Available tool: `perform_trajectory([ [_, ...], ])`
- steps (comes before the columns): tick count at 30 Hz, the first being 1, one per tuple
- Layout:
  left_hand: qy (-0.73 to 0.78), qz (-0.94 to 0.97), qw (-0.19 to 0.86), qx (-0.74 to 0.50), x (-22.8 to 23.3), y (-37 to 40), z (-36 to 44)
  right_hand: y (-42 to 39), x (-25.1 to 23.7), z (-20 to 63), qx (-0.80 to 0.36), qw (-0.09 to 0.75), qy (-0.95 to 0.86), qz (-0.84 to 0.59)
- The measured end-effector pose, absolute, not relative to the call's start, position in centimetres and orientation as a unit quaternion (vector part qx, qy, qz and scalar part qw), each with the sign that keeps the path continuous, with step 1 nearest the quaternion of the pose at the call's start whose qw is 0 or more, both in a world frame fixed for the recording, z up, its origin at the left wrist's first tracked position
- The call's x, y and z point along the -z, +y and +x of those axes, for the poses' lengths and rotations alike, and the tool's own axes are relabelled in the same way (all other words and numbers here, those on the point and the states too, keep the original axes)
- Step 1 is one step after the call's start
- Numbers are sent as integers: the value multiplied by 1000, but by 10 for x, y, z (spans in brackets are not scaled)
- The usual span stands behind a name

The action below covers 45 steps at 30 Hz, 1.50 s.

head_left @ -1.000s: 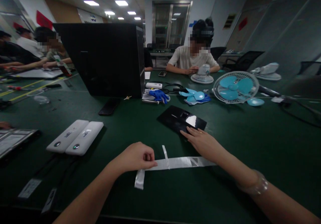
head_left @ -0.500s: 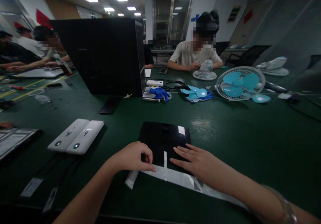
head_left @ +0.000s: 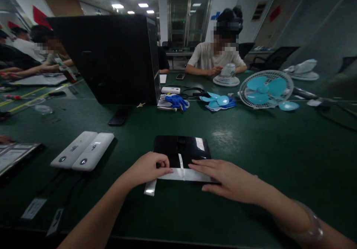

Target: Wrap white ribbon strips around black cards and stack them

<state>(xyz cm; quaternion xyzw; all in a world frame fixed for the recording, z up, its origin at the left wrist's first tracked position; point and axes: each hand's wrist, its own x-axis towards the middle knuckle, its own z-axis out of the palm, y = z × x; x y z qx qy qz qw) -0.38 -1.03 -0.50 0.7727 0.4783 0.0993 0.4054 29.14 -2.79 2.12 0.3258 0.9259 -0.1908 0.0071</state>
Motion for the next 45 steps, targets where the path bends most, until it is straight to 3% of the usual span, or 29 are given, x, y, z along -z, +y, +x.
perform_trajectory([
  [7,551,717,397,-157,2,-7,-5,-24,0,272,20,-3,957,291],
  [13,609,737,263,-129,5,-6,-3,-20,5,260,-49,-12,955,292],
  [22,592,780,158,-128,12,-11,2,-26,6,247,-70,-24,951,301],
  [28,587,779,169,-142,16,-9,-1,-25,7,249,-57,-64,949,304],
  [37,623,741,143,-206,12,-7,-3,-21,12,255,-11,-58,951,303],
  [45,638,748,134,-121,12,-5,-7,-19,12,256,40,-47,948,313],
])
